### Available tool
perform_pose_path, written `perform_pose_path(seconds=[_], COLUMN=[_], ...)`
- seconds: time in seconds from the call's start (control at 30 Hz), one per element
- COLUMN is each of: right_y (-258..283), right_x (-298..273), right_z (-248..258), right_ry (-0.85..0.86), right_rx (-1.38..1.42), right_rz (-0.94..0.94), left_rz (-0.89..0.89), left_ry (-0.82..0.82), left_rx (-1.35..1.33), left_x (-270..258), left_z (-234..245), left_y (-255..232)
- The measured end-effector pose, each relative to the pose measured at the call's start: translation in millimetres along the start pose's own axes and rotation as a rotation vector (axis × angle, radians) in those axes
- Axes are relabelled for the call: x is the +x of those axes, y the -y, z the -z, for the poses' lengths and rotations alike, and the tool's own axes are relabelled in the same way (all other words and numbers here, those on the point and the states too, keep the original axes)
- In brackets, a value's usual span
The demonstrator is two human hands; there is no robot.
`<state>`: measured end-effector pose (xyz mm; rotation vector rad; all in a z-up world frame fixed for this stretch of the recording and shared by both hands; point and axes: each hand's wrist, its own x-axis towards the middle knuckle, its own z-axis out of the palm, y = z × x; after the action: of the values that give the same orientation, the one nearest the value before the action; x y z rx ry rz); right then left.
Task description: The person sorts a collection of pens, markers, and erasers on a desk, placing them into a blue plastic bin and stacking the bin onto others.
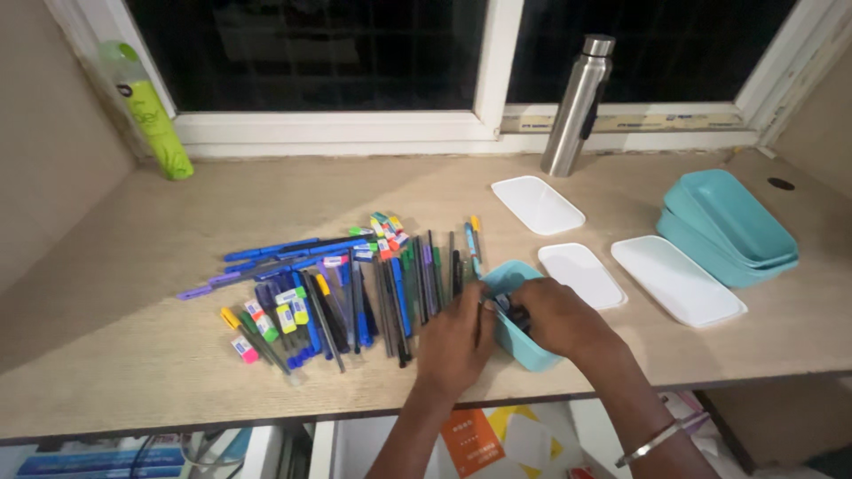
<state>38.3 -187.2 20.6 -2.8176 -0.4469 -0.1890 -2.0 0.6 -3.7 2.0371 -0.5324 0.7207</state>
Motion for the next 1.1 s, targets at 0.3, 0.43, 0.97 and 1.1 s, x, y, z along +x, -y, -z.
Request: perform_pose_path(seconds=[0.3,0.43,0.97,1.1], right_y=[23.1,60.3,199.7,219.9], right_x=[-4.1,-3.5,61.8,77.7], right_z=[19.3,32.8,-37.9,-66.1], right_ry=[-0.118,-0.161,-0.096,-0.128], right_rx=[0.026,0.068,0.248,0.291], right_rz=[-0.008,-0.029,0.427,0.592], left_rz=[0.129,0.256,0.336,-0.016], left_ry=[-0.049,-0.141,-0.08,-0.287], left_rx=[-0.035,0.004,0.314,0.455], left_x=[0.7,3.5,-15.0,-11.5], left_z=[-2.4,-7.9,-52.9,-53.8], left_y=[1.4,8.6,81.7,90.4])
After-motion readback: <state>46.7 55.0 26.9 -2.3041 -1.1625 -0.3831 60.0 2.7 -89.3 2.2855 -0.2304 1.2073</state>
